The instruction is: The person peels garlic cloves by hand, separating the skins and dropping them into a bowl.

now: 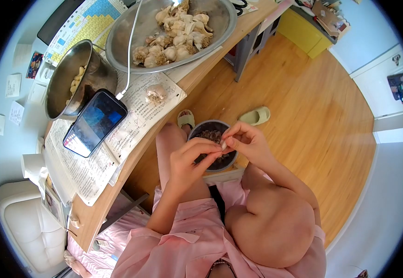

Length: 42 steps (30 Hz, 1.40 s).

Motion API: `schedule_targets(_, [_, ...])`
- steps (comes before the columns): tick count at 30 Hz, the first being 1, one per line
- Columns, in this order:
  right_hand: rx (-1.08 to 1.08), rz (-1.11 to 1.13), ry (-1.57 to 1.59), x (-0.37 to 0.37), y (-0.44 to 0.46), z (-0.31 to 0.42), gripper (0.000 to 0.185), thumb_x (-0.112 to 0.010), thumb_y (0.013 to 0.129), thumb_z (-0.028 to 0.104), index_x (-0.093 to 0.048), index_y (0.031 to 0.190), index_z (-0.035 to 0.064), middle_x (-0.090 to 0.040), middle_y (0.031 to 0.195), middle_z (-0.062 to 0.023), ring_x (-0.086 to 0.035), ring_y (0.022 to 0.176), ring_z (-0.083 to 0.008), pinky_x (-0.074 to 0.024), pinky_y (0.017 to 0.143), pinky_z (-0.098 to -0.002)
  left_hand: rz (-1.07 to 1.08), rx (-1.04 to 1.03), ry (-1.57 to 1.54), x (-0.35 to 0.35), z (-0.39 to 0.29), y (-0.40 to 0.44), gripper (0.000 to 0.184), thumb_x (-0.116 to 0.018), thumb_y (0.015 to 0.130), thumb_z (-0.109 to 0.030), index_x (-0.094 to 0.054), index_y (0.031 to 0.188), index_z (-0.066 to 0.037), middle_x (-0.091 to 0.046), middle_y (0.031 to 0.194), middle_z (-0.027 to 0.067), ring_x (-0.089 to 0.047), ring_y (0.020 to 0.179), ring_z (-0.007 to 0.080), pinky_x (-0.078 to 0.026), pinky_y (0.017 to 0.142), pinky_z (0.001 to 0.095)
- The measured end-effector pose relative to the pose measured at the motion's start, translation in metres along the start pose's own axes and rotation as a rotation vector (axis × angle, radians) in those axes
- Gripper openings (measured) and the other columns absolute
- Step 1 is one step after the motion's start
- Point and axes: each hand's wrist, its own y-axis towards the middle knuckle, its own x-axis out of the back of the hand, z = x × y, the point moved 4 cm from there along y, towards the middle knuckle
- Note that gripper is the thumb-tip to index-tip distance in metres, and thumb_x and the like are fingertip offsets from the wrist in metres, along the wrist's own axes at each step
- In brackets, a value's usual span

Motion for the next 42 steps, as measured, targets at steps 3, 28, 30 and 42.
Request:
schedule_targets(3, [-0.039, 0.027, 0.002, -0.001, 0.0, -0.001, 0.013, -0.059, 0.089, 0.009, -0.057, 0.097, -0.0009, -0.062, 0.089, -0.007, -0.061, 0.084, -0.0136, -0.0529, 0.076, -0.0267, 0.026, 0.028, -0.1, -0.001, 0.009, -0.001, 0.013, -0.071, 0.071, 0.003, -0.066, 0.082, -0.002, -0.064, 0.085, 0.0097, -0.062, 0.078, 0.0192, -0.049, 0.069, 0.0256])
schedule_targets(28, [-0.071, 0.022, -0.036, -0.003, 0.0, 0.005, 0.02, -0.062, 0.085, 0.003, -0.06, 0.105, -0.0019, -0.063, 0.101, -0.0095, -0.061, 0.094, -0.0146, -0.0495, 0.084, -0.0266, -0.038, -0.131, 0.218, -0.002, 0.009, -0.012, 0.017, -0.069, 0.073, 0.0, -0.059, 0.087, -0.003, -0.056, 0.089, 0.0096, -0.057, 0.077, 0.0212, -0.046, 0.066, 0.0283])
schedule_targets(30, [-0.073, -0.008, -0.03, -0.005, 0.0, 0.009, 0.022, -0.062, 0.084, 0.003, -0.059, 0.105, -0.0021, -0.063, 0.101, -0.0094, -0.061, 0.094, -0.0145, -0.0494, 0.084, -0.0263, -0.096, -0.062, 0.165, -0.002, 0.008, -0.01, 0.019, -0.071, 0.073, -0.001, -0.059, 0.087, -0.003, -0.057, 0.088, 0.0091, -0.057, 0.073, 0.0183, -0.047, 0.061, 0.0265])
schedule_targets(42, [-0.024, 0.017, -0.194, 0.0, -0.001, 0.005, 0.024, -0.064, 0.082, 0.0, -0.059, 0.105, -0.0024, -0.064, 0.095, -0.0085, -0.061, 0.089, -0.0131, -0.0493, 0.078, -0.0242, -0.075, 0.012, 0.049, -0.004, 0.004, -0.002, 0.013, -0.068, 0.076, 0.005, -0.063, 0.087, 0.002, -0.061, 0.091, 0.0109, -0.061, 0.077, 0.0149, -0.051, 0.064, 0.0234])
